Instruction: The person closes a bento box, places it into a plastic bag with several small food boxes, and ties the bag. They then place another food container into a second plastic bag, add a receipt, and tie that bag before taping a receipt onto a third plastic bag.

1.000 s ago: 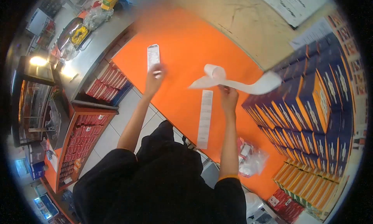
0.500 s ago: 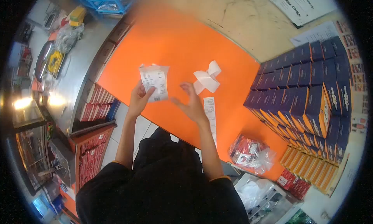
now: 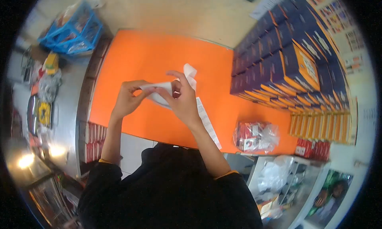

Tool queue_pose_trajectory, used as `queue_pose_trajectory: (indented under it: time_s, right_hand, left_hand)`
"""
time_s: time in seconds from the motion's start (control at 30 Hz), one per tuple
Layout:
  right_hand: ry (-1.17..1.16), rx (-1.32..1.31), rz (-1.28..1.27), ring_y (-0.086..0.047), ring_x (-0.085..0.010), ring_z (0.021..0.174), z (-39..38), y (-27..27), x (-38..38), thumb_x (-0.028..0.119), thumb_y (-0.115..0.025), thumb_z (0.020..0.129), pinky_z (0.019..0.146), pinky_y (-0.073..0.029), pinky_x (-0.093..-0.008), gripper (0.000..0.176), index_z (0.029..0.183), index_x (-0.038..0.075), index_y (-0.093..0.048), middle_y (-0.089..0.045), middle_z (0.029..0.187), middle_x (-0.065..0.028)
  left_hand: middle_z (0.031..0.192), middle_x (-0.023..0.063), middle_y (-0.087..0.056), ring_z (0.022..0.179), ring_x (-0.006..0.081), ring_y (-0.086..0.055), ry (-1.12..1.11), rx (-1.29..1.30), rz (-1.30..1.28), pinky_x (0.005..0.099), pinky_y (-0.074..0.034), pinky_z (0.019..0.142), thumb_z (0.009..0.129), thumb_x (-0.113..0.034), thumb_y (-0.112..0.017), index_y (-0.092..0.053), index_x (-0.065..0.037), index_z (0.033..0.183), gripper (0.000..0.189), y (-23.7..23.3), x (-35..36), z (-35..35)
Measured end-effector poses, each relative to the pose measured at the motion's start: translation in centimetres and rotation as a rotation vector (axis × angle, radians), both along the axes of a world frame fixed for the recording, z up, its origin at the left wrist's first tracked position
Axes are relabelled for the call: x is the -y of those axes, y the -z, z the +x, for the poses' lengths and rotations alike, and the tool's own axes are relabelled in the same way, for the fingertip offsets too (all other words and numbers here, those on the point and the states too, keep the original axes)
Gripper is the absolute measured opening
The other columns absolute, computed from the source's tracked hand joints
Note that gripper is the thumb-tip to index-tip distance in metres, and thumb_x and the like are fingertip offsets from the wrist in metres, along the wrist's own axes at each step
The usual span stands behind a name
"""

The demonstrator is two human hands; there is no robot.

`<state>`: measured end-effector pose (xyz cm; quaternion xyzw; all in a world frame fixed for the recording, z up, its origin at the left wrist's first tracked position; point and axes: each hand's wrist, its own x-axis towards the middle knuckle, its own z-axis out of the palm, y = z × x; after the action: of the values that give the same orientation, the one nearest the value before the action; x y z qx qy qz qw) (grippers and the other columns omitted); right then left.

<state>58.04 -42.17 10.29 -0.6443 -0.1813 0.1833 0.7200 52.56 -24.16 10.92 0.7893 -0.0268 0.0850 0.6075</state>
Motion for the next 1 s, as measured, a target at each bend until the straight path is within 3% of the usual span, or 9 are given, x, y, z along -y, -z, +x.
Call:
queue_pose_trajectory:
  time_s: [0.07,0.27,0.47,0.53,0.63,0.73,0.8,0.87,1.0]
  right_hand:
    - [0.005,0.079,-0.228,-0.064,-0.0114,0.078,0.3,0.0,1.2,0.007,-0.068,0.085,0.066,-0.048,-0.023,0.045,0.123,0.004,-0.044,-0.068,0.091,-0.01]
    - [0.064,-0.107,0.106,-0.061,-0.0079,0.075,-3.6,2.5,4.6,0.008,-0.069,0.085,0.064,-0.045,-0.0202,0.042,0.119,0.003,-0.045,-0.068,0.088,-0.0064]
    - [0.555,-0.024,0.063,-0.057,-0.0044,0.069,-7.9,3.6,7.7,0.009,-0.07,0.085,0.057,-0.039,-0.0195,0.021,0.103,0.001,-0.061,-0.067,0.082,-0.0036]
    - [0.565,0.035,-0.259,-0.059,-0.0051,0.075,-9.5,3.1,9.9,0.007,-0.07,0.085,0.062,-0.045,-0.0207,0.012,0.093,0.001,-0.064,-0.066,0.078,-0.002]
    - [0.439,-0.055,-0.266,-0.043,-0.0037,0.058,-12.5,2.8,12.1,0.016,-0.07,0.086,0.053,-0.035,-0.0224,0.015,0.09,0.002,-0.067,-0.06,0.068,0.002]
    - [0.242,-0.211,-0.286,-0.051,-0.003,0.065,-16.6,2.5,16.4,0.017,-0.066,0.088,0.057,-0.039,-0.0204,0.015,0.091,0.003,-0.067,-0.062,0.071,0.0024]
    - [0.298,-0.054,-0.397,-0.058,-0.0092,0.066,-20.4,1.3,21.9,0.023,-0.067,0.087,0.061,-0.044,-0.0237,0.02,0.091,0.004,-0.067,-0.064,0.072,-0.0007]
    - [0.296,0.122,-1.017,-0.063,-0.0199,0.07,-26.3,-1.6,27.1,0.03,-0.07,0.084,0.065,-0.048,-0.0305,0.026,0.092,0.005,-0.067,-0.066,0.076,-0.0058]
    - [1.052,0.358,-0.639,-0.063,-0.0285,0.075,-39.0,-5.6,34.4,0.033,-0.075,0.078,0.071,-0.05,-0.0369,0.038,0.101,0.005,-0.065,-0.067,0.083,-0.0098]
  left_hand:
    - [0.081,0.0087,-0.069,0.075,0.0119,-0.064,-0.03,-0.099,-0.198,0.0273,-0.051,0.07,0.087,-0.013,-0.067,-0.069,0.003,0.094,0.018,-0.3,1.2,1.6]
    - [0.078,0.0051,-0.068,0.067,0.0066,-0.059,-0.28,0.013,-0.296,0.0234,-0.047,0.058,0.091,-0.023,-0.065,-0.068,0.006,0.091,0.029,-2.2,4.2,8.6]
    - [0.073,0.0036,-0.066,0.062,0.0061,-0.056,-0.162,0.105,-0.247,0.0232,-0.044,0.056,0.092,-0.026,-0.062,-0.068,0.005,0.089,0.032,-1.9,8.9,11.9]
    - [0.072,0.0039,-0.065,0.061,0.0059,-0.054,-0.111,0.092,-0.188,0.0243,-0.044,0.056,0.094,-0.029,-0.059,-0.068,0.005,0.09,0.035,-1.9,10.4,12.1]
    - [0.071,0.0035,-0.065,0.061,0.0069,-0.054,-0.056,0.098,-0.136,0.0256,-0.043,0.055,0.095,-0.031,-0.058,-0.067,0.005,0.092,0.037,-3.6,13.6,11.0]
    - [0.072,0.0038,-0.066,0.063,0.0088,-0.057,-0.001,0.346,0.168,0.0254,-0.045,0.056,0.095,-0.027,-0.058,-0.067,0.004,0.095,0.033,-4.3,17.8,8.0]
    - [0.076,0.0057,-0.068,0.066,0.0109,-0.06,0.231,0.115,-0.082,0.027,-0.049,0.059,0.094,-0.021,-0.057,-0.068,0.004,0.097,0.027,-6.4,22.7,1.8]
    - [0.081,0.0094,-0.07,0.07,0.0145,-0.065,0.442,0.183,0.104,0.03,-0.053,0.064,0.093,-0.013,-0.057,-0.069,0.003,0.096,0.021,-7.1,27.2,-5.0]
    - [0.082,0.0135,-0.07,0.069,0.0231,-0.066,1.073,0.5,0.248,0.03,-0.05,0.063,0.079,0.001,-0.063,-0.07,0.0,0.093,0.016,-3.2,36.3,-17.7]
